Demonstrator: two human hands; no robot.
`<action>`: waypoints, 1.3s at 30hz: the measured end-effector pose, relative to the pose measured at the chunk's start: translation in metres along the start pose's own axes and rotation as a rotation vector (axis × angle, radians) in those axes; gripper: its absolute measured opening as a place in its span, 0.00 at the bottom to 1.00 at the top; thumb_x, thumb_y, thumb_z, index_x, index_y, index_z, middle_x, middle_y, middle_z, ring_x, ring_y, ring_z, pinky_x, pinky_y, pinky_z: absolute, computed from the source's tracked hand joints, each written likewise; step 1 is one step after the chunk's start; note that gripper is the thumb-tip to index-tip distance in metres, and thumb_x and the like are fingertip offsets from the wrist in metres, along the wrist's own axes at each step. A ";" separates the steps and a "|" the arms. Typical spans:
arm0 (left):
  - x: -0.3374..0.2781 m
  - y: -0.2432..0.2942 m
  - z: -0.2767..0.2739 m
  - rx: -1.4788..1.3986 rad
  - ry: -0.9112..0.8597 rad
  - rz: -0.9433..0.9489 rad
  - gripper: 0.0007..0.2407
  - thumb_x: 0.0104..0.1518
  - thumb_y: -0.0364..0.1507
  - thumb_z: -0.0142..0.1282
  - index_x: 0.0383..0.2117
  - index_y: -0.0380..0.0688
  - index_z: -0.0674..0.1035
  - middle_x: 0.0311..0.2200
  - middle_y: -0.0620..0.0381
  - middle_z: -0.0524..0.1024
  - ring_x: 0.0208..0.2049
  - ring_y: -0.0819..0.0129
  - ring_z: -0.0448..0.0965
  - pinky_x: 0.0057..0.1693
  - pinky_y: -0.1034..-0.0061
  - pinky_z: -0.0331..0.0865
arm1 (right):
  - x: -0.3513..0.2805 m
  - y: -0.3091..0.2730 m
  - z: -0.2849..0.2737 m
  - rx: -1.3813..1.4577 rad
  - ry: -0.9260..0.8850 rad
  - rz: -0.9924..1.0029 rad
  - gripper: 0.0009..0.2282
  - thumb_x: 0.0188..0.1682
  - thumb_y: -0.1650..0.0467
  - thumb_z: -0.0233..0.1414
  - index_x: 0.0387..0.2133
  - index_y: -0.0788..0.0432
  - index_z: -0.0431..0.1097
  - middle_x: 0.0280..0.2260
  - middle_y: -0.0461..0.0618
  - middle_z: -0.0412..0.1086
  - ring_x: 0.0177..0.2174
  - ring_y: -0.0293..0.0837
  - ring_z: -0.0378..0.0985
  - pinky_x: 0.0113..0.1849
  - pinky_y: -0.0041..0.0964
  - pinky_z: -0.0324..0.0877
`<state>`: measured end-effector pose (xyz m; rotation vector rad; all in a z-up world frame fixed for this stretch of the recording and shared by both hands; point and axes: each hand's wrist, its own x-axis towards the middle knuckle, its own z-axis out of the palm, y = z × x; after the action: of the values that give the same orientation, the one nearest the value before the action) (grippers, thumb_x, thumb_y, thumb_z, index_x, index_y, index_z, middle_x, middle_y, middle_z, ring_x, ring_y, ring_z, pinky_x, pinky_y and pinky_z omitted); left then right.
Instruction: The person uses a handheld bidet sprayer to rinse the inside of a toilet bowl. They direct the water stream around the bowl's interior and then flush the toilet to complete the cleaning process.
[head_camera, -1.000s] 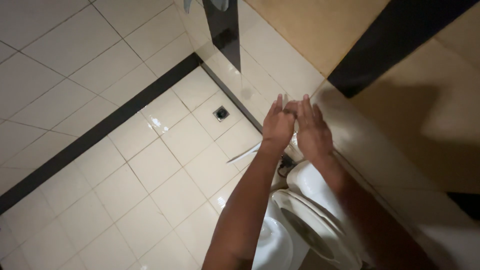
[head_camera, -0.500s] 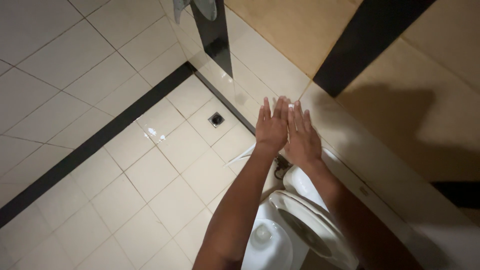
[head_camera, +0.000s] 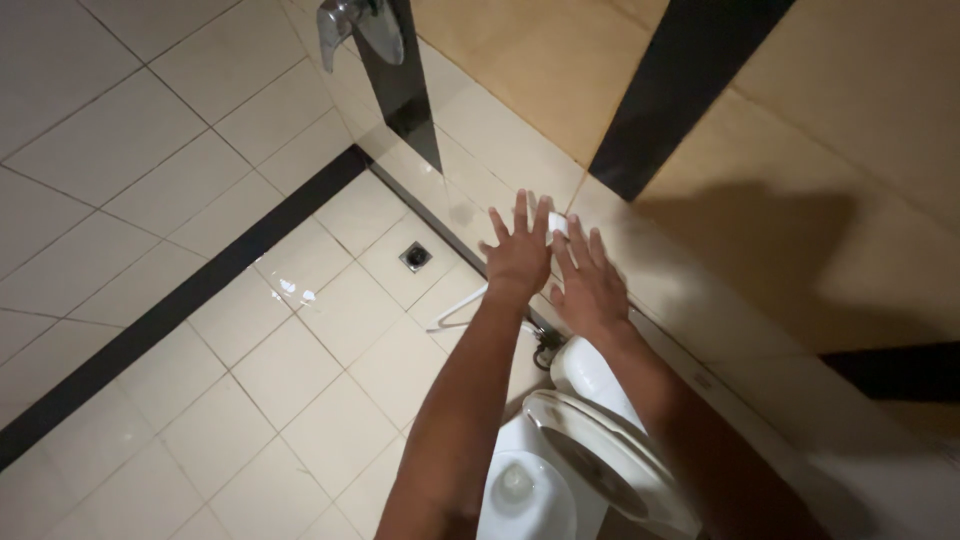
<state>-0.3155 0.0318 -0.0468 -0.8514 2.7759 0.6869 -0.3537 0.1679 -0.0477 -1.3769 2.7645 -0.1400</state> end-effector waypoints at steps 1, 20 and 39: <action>0.000 0.001 0.000 0.000 0.001 0.003 0.31 0.66 0.43 0.45 0.73 0.66 0.44 0.76 0.61 0.30 0.74 0.32 0.33 0.64 0.28 0.52 | -0.001 0.001 -0.001 -0.002 0.002 0.002 0.38 0.42 0.66 0.60 0.69 0.50 0.50 0.72 0.51 0.41 0.68 0.60 0.48 0.59 0.51 0.61; -0.095 -0.033 -0.018 0.199 0.089 0.088 0.35 0.62 0.49 0.46 0.74 0.60 0.44 0.75 0.54 0.28 0.73 0.33 0.32 0.70 0.32 0.36 | -0.059 -0.007 -0.029 0.093 0.157 -0.022 0.33 0.43 0.62 0.60 0.65 0.51 0.58 0.70 0.52 0.47 0.66 0.61 0.52 0.62 0.51 0.54; -0.246 -0.094 -0.036 0.236 0.019 0.201 0.36 0.61 0.57 0.37 0.73 0.58 0.48 0.75 0.53 0.30 0.73 0.35 0.29 0.71 0.38 0.30 | -0.190 -0.068 -0.045 0.201 0.205 0.084 0.35 0.41 0.59 0.62 0.62 0.56 0.59 0.68 0.60 0.50 0.64 0.68 0.53 0.59 0.57 0.55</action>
<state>-0.0599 0.0673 0.0175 -0.5418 2.9094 0.3671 -0.1888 0.2815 0.0054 -1.2595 2.8658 -0.5681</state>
